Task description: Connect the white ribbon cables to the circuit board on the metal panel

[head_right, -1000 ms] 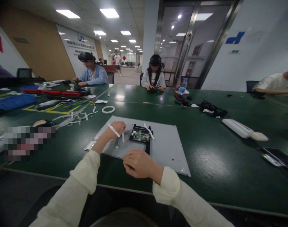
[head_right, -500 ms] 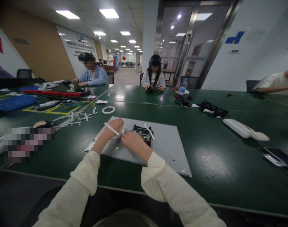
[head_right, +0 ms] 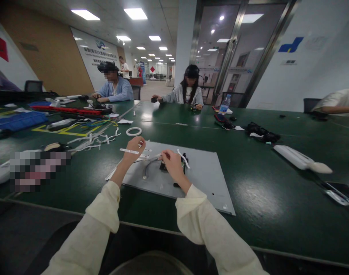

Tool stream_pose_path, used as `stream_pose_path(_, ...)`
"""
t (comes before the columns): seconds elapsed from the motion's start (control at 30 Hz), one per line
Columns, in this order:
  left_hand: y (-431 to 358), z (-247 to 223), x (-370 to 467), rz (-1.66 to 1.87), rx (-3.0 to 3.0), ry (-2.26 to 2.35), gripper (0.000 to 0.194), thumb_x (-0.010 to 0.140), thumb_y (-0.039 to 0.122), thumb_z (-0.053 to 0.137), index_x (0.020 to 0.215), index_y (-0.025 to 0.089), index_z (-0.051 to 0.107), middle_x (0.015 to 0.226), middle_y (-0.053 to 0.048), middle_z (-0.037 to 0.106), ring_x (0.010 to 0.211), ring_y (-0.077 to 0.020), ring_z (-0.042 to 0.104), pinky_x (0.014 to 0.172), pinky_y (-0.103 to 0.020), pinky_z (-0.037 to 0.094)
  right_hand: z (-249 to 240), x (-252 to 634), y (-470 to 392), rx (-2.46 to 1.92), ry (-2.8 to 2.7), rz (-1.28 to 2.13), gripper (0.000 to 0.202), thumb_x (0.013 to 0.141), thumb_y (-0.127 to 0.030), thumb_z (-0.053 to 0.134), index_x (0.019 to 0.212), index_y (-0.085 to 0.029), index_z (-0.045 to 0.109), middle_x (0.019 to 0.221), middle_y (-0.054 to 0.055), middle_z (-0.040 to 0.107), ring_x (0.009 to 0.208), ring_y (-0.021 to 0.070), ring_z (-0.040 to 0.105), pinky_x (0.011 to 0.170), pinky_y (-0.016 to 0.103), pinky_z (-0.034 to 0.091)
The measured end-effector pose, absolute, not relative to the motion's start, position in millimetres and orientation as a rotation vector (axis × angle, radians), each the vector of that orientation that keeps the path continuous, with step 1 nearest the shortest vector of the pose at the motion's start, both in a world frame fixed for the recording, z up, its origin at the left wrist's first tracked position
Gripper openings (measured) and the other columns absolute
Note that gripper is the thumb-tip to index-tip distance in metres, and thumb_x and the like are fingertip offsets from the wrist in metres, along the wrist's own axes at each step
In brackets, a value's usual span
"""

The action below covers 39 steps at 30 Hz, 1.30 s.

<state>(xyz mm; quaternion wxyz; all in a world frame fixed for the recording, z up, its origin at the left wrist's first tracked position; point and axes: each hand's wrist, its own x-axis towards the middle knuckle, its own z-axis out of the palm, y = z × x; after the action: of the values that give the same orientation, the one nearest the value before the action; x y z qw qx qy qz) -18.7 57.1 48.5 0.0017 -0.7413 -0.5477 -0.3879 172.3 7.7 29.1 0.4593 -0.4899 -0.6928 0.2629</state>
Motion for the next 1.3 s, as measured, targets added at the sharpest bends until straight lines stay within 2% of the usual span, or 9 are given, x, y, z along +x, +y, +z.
stream_pose_path(0.13, 60, 50, -21, -1.522, -2.316, -1.807, 0.007, 0.073, 0.019, 0.047, 0.071, 0.017, 0.054, 0.077, -0.003, 0.062, 0.071, -0.0145, 0.058, 0.07, -0.027, 0.047, 20, 173, 17, -1.123, -1.428, 0.922, 0.023, 0.079, -0.039, 0.05, 0.082, -0.018, 0.057, 0.079, 0.003, 0.064, 0.071, 0.0158, 0.064, 0.061, 0.027, 0.05)
stream_pose_path(0.4, 67, 47, -22, -1.888, -2.402, -1.799, 0.006, 0.064, 0.021, 0.05, 0.06, 0.017, 0.047, 0.088, -0.004, 0.067, 0.065, -0.0123, 0.059, 0.064, -0.026, 0.048, 20, 171, 19, -1.032, -1.176, 1.11, 0.025, 0.076, -0.044, 0.051, 0.082, -0.019, 0.049, 0.08, 0.002, 0.064, 0.072, 0.0153, 0.065, 0.06, 0.026, 0.051)
stream_pose_path(0.67, 51, 62, -17, -2.192, -2.612, -1.749, 0.01, 0.063, 0.023, 0.049, 0.059, 0.016, 0.044, 0.093, -0.008, 0.067, 0.062, -0.0113, 0.059, 0.054, -0.022, 0.041, 33, 173, 16, -1.0, -0.924, 1.214, 0.024, 0.071, -0.037, 0.059, 0.078, -0.018, 0.048, 0.077, 0.003, 0.065, 0.076, 0.0155, 0.066, 0.062, 0.023, 0.05)
stream_pose_path(0.87, 43, 70, -16, -2.114, -2.813, -1.773, 0.013, 0.068, 0.028, 0.048, 0.064, 0.015, 0.048, 0.08, -0.006, 0.067, 0.061, -0.01, 0.056, 0.053, -0.021, 0.039, 35, 173, 14, -1.001, -0.931, 1.193, 0.025, 0.07, -0.038, 0.06, 0.078, -0.018, 0.047, 0.081, 0.003, 0.066, 0.076, 0.0157, 0.065, 0.062, 0.023, 0.05)
stream_pose_path(1.0, 40, 68, -12, -2.074, -2.879, -1.672, 0.02, 0.069, 0.034, 0.055, 0.068, 0.014, 0.053, 0.091, -0.007, 0.064, 0.072, -0.0122, 0.057, 0.06, -0.022, 0.041, 34, 174, 15, -0.997, -0.931, 1.203, 0.026, 0.068, -0.039, 0.061, 0.078, -0.018, 0.048, 0.081, 0.003, 0.066, 0.079, 0.0164, 0.065, 0.064, 0.024, 0.049)
stream_pose_path(1.13, 40, 63, -7, -1.877, -2.976, -1.541, 0.022, 0.07, 0.036, 0.059, 0.071, 0.014, 0.059, 0.099, -0.007, 0.061, 0.085, -0.0158, 0.056, 0.065, -0.023, 0.042, 32, 173, 16, -0.995, -0.963, 1.183, 0.026, 0.068, -0.039, 0.061, 0.078, -0.018, 0.049, 0.083, 0.003, 0.066, 0.083, 0.0174, 0.065, 0.066, 0.024, 0.049)
stream_pose_path(1.3, 41, 58, 1, -1.696, -2.965, -1.539, 0.017, 0.072, 0.032, 0.059, 0.072, 0.015, 0.063, 0.095, -0.006, 0.061, 0.083, -0.015, 0.056, 0.061, -0.022, 0.04, 27, 172, 15, -0.948, -1.076, 1.175, 0.028, 0.07, -0.042, 0.059, 0.08, -0.018, 0.05, 0.086, 0.004, 0.066, 0.084, 0.0166, 0.064, 0.072, 0.026, 0.049)
